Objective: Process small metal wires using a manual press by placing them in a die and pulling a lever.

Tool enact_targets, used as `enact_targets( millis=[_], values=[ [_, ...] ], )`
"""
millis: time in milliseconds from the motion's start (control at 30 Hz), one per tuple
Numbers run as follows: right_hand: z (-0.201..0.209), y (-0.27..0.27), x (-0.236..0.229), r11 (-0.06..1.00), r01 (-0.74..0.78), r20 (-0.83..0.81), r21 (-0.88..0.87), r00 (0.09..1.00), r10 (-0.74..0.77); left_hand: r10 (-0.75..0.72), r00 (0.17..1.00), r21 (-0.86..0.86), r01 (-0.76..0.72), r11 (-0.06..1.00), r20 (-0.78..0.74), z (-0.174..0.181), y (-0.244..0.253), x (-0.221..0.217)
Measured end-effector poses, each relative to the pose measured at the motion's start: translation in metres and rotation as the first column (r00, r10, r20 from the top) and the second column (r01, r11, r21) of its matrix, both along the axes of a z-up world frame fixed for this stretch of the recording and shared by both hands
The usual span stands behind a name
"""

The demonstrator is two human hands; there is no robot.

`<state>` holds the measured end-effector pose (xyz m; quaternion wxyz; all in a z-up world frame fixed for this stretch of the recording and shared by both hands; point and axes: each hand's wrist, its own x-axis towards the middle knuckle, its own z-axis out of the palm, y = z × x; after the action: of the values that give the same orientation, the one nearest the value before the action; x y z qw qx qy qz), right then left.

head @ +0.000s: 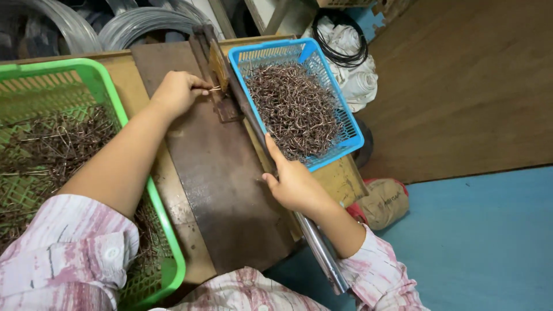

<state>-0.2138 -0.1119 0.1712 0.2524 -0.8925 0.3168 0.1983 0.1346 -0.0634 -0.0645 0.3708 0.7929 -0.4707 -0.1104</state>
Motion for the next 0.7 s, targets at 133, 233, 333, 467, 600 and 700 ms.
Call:
enact_targets(
  millis=[133, 233, 333, 467, 600, 700],
  values=[
    [-0.001, 0.003, 0.0, 1.0, 0.004, -0.003, 0.014, 1.0, -0.004, -0.003, 1.0, -0.022, 0.003, 1.0, -0.005, -0.005, -0.003, -0.001],
    [-0.01, 0.002, -0.001, 0.999, 0.022, 0.001, 0.023, 1.0, -0.022, 0.003, 0.996, -0.056, -0.008, 0.998, -0.084, -0.014, -0.011, -0.001],
    [-0.011, 0.005, -0.001, 0.998, 0.051, 0.011, 0.029, 0.999, -0.052, -0.014, 0.997, -0.069, 0.008, 0.998, -0.08, -0.017, -0.016, -0.003],
    [-0.019, 0.005, -0.002, 0.995, 0.076, 0.01, 0.057, 0.997, -0.077, -0.012, 0.994, -0.093, 0.002, 0.996, -0.112, -0.016, -0.017, -0.004],
    [-0.022, 0.008, -0.001, 0.995, 0.088, -0.017, 0.048, 0.996, -0.088, -0.018, 0.997, -0.105, 0.01, 0.994, -0.074, -0.021, -0.018, -0.001],
    [-0.03, 0.008, -0.001, 0.994, 0.09, -0.01, 0.061, 0.996, -0.09, -0.038, 0.997, -0.117, 0.03, 0.993, -0.062, -0.022, -0.019, 0.0]
  ],
)
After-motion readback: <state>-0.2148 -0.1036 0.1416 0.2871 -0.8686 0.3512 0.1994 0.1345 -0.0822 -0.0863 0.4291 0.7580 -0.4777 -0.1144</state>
